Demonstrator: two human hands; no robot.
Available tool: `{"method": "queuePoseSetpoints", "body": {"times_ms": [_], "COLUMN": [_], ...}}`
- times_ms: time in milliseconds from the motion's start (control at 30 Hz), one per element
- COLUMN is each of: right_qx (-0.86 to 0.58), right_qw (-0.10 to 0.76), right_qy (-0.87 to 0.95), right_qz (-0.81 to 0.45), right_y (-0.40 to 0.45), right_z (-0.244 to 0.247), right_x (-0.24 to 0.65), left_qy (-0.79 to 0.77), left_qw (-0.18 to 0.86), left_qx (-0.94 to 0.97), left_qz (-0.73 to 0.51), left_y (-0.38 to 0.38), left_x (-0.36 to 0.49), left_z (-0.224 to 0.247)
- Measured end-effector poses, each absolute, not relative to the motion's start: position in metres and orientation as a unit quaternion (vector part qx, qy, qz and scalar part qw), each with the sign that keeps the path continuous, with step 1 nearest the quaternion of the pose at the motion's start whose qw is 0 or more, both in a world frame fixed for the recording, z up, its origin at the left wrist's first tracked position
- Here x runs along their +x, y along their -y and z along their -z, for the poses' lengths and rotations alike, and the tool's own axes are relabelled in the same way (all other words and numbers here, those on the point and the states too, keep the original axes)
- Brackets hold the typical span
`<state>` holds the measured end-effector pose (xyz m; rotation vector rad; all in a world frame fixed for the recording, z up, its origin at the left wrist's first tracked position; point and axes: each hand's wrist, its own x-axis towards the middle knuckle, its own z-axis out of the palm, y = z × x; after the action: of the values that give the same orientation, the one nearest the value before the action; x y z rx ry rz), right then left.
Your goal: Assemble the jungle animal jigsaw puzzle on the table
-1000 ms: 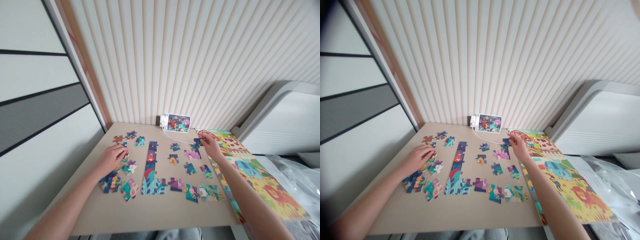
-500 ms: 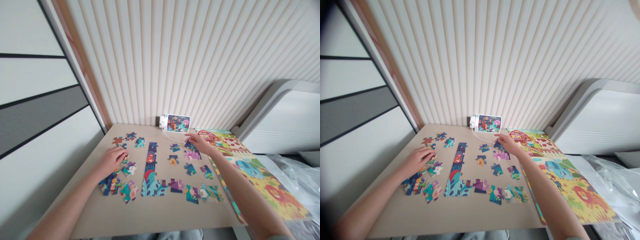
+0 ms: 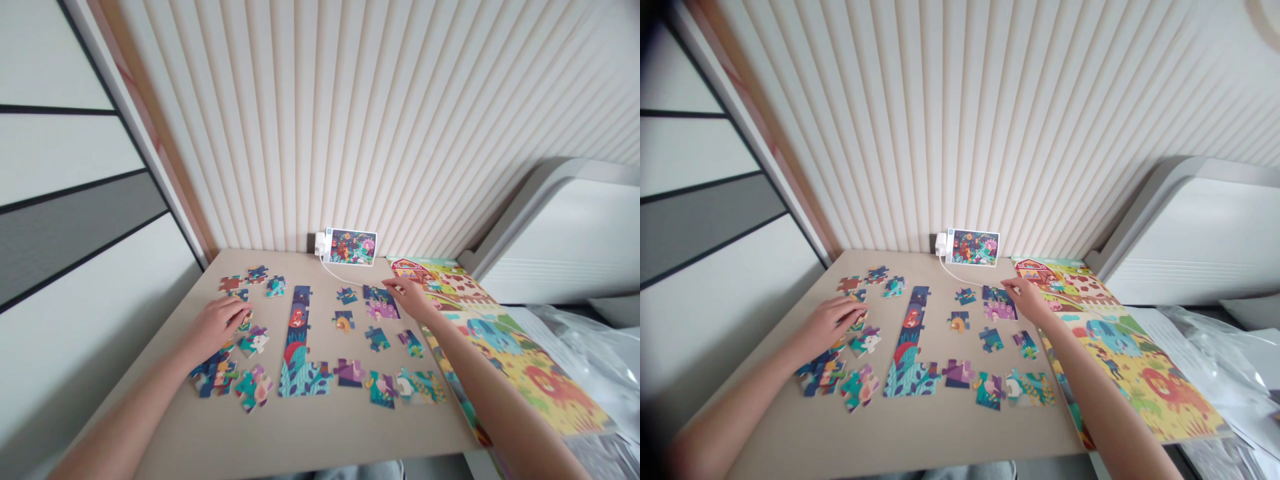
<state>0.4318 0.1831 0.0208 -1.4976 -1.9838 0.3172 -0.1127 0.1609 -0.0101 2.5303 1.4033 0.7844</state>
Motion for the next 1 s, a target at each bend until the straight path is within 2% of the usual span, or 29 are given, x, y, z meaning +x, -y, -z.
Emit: {"method": "queuePoseSetpoints", "body": {"times_ms": [133,300,467,567,767,1000], "right_qx": [-0.543,-0.536,-0.54,-0.539,-0.535,-0.535], "right_qw": [0.272,0.266,0.271,0.276,0.279,0.267], "right_qy": [0.79,0.797,0.791,0.79,0.792,0.794], "right_qz": [-0.085,-0.079,-0.095,-0.097,-0.097,-0.11], "right_y": [-0.157,-0.14,-0.136,-0.136,-0.136,-0.133], "right_z": [-0.011,0.001,0.003,0.003,0.006,0.001], "right_x": [0.44,0.442,0.439,0.438,0.438,0.438], "left_qy": [-0.464,-0.42,-0.316,-0.267,-0.298,-0.3], "left_qw": [0.062,0.016,0.014,0.018,0.004,0.009], "left_qx": [0.844,0.865,0.921,0.943,0.934,0.93], "left_qz": [-0.261,-0.273,-0.228,-0.199,-0.199,-0.214], "left_y": [-0.158,-0.151,-0.142,-0.148,-0.176,-0.174], "left_x": [-0.112,-0.087,-0.001,0.071,0.175,0.191], "left_z": [0.01,-0.006,-0.047,-0.057,-0.025,0.0]}}
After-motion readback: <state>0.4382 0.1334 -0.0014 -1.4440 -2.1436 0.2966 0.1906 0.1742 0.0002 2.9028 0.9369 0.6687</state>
